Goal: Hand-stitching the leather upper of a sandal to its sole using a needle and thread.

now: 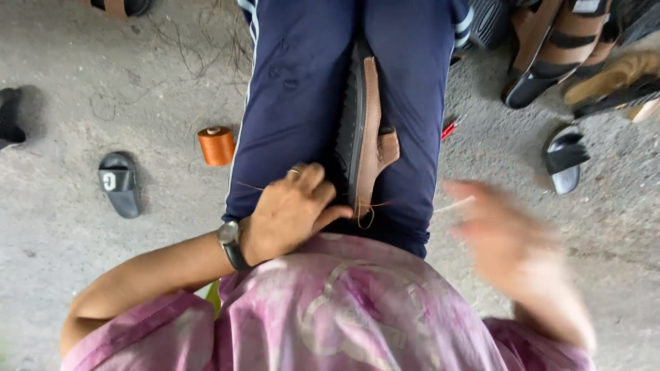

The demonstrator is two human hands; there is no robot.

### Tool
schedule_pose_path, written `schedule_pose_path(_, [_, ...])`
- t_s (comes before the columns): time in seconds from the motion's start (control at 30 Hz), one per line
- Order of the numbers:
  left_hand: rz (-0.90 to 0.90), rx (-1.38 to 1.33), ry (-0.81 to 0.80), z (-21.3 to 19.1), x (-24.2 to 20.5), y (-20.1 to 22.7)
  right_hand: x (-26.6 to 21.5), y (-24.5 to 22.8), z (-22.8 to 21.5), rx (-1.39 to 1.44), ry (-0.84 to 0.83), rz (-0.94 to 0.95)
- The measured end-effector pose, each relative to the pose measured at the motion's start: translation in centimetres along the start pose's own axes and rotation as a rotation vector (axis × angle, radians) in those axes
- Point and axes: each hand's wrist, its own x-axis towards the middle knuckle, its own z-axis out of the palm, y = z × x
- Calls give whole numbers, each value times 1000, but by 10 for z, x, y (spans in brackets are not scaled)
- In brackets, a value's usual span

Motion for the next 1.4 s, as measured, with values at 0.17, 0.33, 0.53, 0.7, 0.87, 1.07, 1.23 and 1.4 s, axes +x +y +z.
schedule_pose_path(0.17, [60,-1189,-76,-47,29,-12,21,-61,68,-48,-275,-754])
schedule_pose_path(0.33, [179,-1451,-11,-58,81,-20,38,-78,64,199,-289,-640])
schedule_pose_path(0.53, [-87,-1313,92,-78,111,-51,54,-90,66,116,-287,-709])
schedule_pose_path(0.7, [75,65,444,-98,68,-53,40,-88,58,-413,28,-895])
schedule_pose_path(0.87, [102,-552,55,-41,26,-15,35,-108,56,-496,91,-864])
schedule_pose_path(1.07, [91,-559,211,-10,24,-10,30,-111,56,-719,217,-932])
schedule_pose_path(1.23, [117,-609,280,1,27,-16,31,-103,68,-749,204,-944])
schedule_pose_path(1.4, [107,-666,376,9,26,-22,48,-70,125,-441,201,-955])
